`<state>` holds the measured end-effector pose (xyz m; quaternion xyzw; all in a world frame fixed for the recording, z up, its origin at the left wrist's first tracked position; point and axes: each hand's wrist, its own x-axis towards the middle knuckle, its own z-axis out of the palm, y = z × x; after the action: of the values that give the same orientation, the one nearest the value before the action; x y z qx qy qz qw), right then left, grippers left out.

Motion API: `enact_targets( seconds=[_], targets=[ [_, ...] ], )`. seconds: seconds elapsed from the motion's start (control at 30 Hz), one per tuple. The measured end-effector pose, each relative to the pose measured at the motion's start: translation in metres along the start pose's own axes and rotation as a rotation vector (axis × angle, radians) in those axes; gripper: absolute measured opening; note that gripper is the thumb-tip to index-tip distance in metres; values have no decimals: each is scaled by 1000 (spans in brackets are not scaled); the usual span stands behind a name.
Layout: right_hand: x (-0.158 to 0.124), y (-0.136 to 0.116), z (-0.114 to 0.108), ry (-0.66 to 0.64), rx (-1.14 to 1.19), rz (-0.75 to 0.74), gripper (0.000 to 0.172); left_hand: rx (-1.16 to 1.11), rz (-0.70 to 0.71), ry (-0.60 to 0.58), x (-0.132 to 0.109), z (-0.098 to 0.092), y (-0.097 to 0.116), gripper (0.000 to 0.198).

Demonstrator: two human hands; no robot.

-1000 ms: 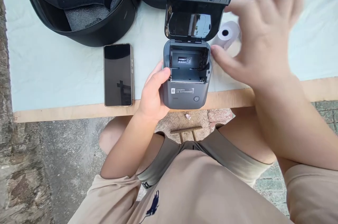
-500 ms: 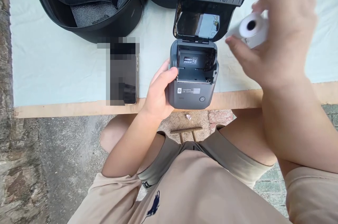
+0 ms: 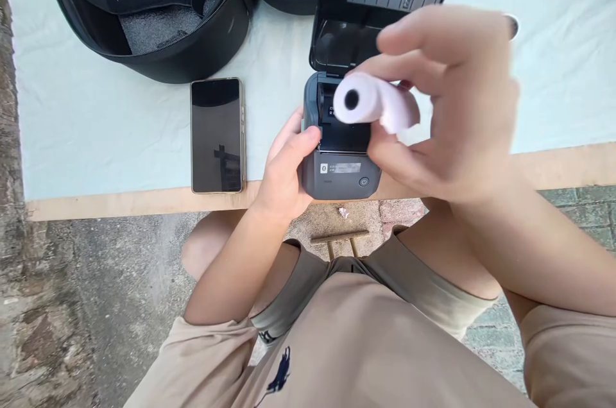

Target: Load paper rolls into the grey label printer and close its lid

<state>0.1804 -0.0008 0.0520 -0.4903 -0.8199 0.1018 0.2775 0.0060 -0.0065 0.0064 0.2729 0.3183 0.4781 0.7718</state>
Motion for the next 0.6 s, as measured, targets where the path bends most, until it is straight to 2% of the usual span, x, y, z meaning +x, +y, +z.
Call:
enact_targets(
  seconds=[0.23, 0.33, 0.43, 0.6],
  targets=[
    [4, 2, 5, -11, -247, -16, 43, 9, -16, -15, 0, -1, -2, 22],
    [7, 2, 4, -27, -220, -48, 28, -5, -8, -9, 0, -1, -2, 23],
    [11, 0, 1, -91, -157, -4, 17, -7, -13, -10, -1, -1, -2, 20],
    [14, 1, 3, -93, -221, 64, 16, -19, -13, -4, -1, -1, -2, 23]
  ],
)
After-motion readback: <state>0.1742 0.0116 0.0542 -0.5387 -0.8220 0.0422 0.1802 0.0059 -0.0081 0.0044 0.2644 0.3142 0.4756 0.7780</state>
